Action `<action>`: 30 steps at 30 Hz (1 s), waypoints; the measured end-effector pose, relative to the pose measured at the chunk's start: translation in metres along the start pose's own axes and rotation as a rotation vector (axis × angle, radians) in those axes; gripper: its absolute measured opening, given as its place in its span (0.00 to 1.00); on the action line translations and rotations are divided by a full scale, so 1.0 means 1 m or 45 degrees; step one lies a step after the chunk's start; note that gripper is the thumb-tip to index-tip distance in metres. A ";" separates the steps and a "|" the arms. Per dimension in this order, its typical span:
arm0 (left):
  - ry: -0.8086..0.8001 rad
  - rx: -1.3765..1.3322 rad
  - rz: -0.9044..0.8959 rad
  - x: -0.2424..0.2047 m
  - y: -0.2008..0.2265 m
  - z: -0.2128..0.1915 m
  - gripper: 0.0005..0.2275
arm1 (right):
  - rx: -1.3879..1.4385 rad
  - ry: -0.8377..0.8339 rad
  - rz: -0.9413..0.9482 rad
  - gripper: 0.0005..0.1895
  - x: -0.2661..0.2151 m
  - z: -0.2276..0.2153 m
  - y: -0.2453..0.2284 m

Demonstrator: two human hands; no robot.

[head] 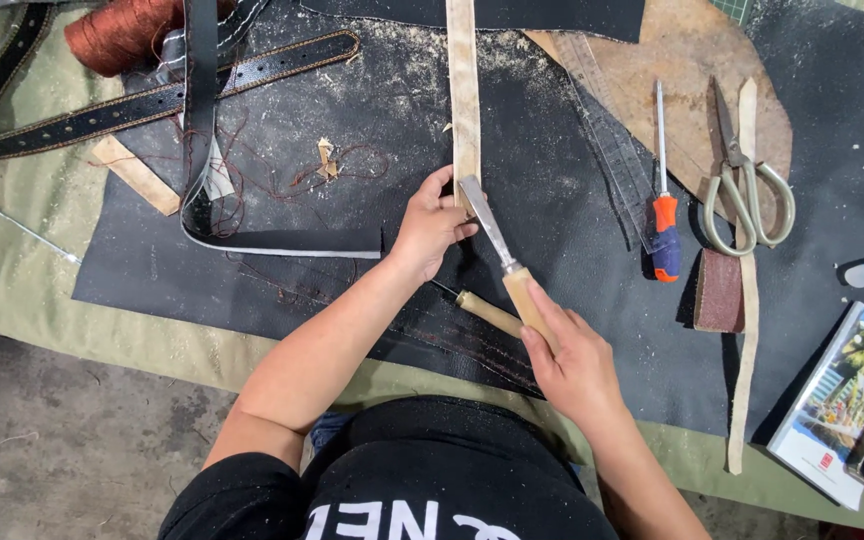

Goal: Shaving and tapering the edges of a thin wooden strip using a hand chisel on a workshop table.

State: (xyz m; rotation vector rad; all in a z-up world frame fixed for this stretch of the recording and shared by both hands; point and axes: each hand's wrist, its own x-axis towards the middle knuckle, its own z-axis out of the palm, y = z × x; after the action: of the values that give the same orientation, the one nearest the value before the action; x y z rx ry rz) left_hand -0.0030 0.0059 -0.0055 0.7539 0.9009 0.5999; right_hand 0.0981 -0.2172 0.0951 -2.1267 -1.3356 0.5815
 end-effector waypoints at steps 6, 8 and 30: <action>0.045 -0.007 -0.128 -0.005 0.013 0.006 0.26 | -0.034 -0.100 -0.049 0.28 -0.026 -0.006 0.015; 0.029 0.015 -0.115 -0.002 0.007 0.004 0.25 | -0.047 -0.093 -0.063 0.29 -0.015 -0.003 0.014; 0.063 -0.021 0.024 0.010 -0.020 -0.003 0.26 | 0.089 -0.023 -0.032 0.29 0.012 -0.002 -0.002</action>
State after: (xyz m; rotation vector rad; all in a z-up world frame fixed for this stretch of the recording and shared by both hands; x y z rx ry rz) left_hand 0.0025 0.0020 -0.0269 0.7362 0.9341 0.6446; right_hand 0.1031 -0.2065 0.0975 -2.0502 -1.3304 0.6294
